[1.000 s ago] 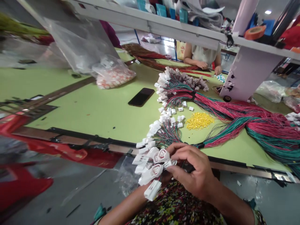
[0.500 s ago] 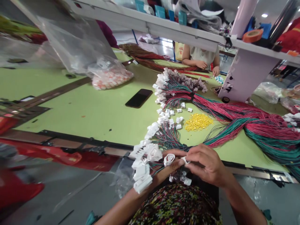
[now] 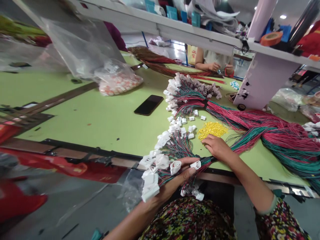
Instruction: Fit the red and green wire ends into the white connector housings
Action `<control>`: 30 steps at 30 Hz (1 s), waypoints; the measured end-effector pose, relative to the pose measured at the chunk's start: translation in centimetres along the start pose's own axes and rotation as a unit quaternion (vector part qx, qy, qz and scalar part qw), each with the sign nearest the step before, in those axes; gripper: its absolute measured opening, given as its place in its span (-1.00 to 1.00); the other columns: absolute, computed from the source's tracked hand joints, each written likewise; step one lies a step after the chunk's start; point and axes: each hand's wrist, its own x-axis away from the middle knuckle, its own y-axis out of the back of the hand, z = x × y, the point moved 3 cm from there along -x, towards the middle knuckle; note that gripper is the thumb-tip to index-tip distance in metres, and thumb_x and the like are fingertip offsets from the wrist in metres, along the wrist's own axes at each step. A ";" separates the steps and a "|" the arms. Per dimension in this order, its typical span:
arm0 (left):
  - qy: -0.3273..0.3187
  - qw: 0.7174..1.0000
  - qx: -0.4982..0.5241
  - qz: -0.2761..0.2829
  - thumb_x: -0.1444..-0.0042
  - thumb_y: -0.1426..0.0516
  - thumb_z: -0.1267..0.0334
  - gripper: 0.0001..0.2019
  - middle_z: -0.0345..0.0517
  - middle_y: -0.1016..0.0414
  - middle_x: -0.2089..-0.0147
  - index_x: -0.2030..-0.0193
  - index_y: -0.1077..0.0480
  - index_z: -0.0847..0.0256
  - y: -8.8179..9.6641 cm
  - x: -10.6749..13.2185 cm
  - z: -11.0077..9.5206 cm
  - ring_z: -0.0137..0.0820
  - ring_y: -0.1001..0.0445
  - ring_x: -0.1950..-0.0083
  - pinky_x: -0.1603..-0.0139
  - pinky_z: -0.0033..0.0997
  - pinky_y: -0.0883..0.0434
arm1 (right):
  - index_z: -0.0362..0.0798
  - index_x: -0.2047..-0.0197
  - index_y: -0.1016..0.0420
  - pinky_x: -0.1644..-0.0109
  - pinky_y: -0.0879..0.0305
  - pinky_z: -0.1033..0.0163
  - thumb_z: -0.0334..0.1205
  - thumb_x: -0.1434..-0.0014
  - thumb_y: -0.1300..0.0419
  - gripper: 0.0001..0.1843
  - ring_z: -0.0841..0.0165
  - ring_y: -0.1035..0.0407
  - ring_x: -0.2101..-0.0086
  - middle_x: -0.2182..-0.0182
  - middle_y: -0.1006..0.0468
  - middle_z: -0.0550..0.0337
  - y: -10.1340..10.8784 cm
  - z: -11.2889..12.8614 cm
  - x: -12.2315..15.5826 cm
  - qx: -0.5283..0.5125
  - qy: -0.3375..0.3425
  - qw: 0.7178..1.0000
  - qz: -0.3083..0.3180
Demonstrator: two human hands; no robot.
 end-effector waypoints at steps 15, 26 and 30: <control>0.003 0.995 0.095 -0.025 -0.17 -0.30 -0.04 -0.64 -0.38 -0.32 0.61 0.06 -0.54 0.20 -0.4 -0.3 -0.9 -0.57 -0.22 0.62 0.55 -0.55 -0.13 | 0.04 0.23 -0.68 0.09 -0.43 0.21 -0.11 -0.25 -0.38 -0.88 0.31 -0.48 0.20 0.29 -0.57 0.17 -0.5 5.1 4.4 -0.390 -0.033 0.908 -0.148; -0.015 0.998 0.053 -0.002 -0.13 -0.34 0.02 -0.73 -0.18 -0.50 0.40 0.15 -0.65 0.15 -0.2 -0.1 -1.4 -0.51 -0.24 0.51 0.51 -0.49 -0.13 | 0.01 0.11 -0.58 0.15 -0.42 0.22 -0.42 -0.29 -0.25 -0.83 0.31 -0.47 0.22 0.26 -0.56 0.13 -0.3 7.5 5.5 -0.191 0.061 0.957 -0.210; 0.002 1.000 0.025 -0.001 -0.11 -0.35 0.02 -0.73 -0.14 -0.52 0.38 0.18 -0.65 0.15 -0.1 0.0 -1.3 -0.47 -0.29 0.48 0.51 -0.47 -0.17 | -0.02 0.12 -0.55 0.18 -0.41 0.20 -0.42 -0.31 -0.23 -0.86 0.29 -0.47 0.26 0.28 -0.56 0.11 0.4 8.1 5.7 -0.096 0.102 0.966 -0.215</control>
